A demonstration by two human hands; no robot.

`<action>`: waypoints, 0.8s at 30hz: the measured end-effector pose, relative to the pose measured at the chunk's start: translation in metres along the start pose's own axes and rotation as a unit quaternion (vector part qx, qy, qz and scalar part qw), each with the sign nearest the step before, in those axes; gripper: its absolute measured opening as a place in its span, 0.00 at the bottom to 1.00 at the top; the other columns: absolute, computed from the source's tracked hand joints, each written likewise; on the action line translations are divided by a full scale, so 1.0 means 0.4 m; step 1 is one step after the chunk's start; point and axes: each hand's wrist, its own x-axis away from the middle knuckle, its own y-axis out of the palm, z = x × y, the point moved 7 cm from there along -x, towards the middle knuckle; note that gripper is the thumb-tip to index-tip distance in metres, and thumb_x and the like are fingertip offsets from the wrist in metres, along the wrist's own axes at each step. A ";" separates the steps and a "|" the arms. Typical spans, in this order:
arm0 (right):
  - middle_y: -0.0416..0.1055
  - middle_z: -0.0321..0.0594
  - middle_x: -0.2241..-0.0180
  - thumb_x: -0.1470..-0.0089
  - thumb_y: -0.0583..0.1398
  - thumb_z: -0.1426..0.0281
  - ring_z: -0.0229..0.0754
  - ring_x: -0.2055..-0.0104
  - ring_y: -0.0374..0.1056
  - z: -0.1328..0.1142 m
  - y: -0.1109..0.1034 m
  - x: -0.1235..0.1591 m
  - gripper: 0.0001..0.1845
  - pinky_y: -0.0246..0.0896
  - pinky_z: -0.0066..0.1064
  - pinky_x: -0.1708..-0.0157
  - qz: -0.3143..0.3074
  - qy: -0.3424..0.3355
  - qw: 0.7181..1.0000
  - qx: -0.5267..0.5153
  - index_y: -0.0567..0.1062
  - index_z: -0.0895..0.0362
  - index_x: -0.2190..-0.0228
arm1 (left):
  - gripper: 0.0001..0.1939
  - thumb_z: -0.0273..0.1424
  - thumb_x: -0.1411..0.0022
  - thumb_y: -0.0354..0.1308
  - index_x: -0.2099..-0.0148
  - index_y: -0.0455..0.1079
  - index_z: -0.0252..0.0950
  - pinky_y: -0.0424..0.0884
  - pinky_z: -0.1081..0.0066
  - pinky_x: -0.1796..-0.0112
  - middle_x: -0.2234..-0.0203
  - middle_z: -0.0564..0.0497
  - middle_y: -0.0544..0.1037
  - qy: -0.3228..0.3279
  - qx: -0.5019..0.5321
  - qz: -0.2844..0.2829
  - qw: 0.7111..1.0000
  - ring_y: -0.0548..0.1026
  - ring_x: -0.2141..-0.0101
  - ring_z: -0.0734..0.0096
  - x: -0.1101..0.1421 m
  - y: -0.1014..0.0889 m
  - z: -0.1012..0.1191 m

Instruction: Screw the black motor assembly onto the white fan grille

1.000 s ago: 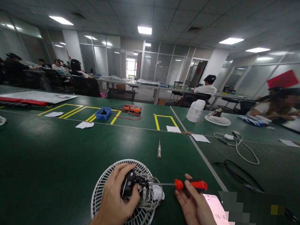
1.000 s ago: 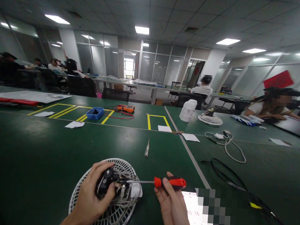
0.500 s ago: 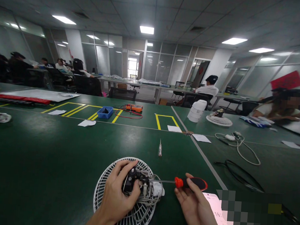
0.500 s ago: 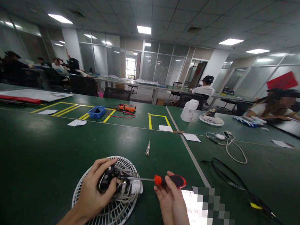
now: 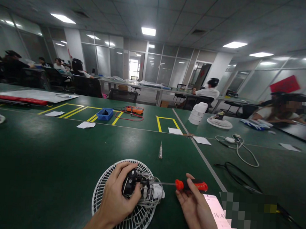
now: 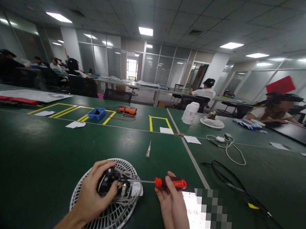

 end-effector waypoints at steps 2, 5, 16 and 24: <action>0.78 0.35 0.65 0.66 0.77 0.69 0.42 0.63 0.76 -0.003 0.002 0.001 0.33 0.75 0.33 0.61 -0.003 0.001 1.000 -0.004 0.75 0.53 0.55 | 0.21 0.32 0.40 0.59 0.44 0.65 0.40 0.74 0.57 0.49 0.50 0.45 0.72 -0.004 0.003 0.004 1.000 0.74 0.50 0.58 0.001 0.000 -0.003; 0.78 0.39 0.59 0.69 0.77 0.72 0.45 0.56 0.76 -0.006 0.007 0.003 0.37 0.74 0.34 0.55 -0.007 0.005 1.000 -0.017 0.75 0.54 0.55 | 0.22 0.32 0.40 0.59 0.44 0.64 0.39 0.74 0.57 0.49 0.50 0.44 0.71 -0.013 0.006 0.006 1.000 0.73 0.49 0.57 0.001 0.000 -0.007; 0.76 0.32 0.69 0.68 0.78 0.69 0.42 0.65 0.76 -0.012 0.013 0.012 0.41 0.75 0.32 0.63 0.011 -0.007 1.000 0.000 0.73 0.50 0.50 | 0.26 0.32 0.40 0.61 0.41 0.61 0.40 0.73 0.55 0.47 0.49 0.44 0.71 -0.011 0.008 -0.005 1.000 0.72 0.47 0.57 0.006 0.008 -0.008; 0.78 0.38 0.61 0.64 0.76 0.69 0.48 0.54 0.75 -0.010 0.010 0.004 0.36 0.72 0.41 0.52 -0.020 -0.025 0.999 -0.009 0.74 0.52 0.51 | 0.27 0.32 0.41 0.61 0.40 0.62 0.39 0.73 0.55 0.46 0.47 0.43 0.71 -0.005 -0.003 -0.003 1.000 0.72 0.47 0.57 0.007 0.006 -0.005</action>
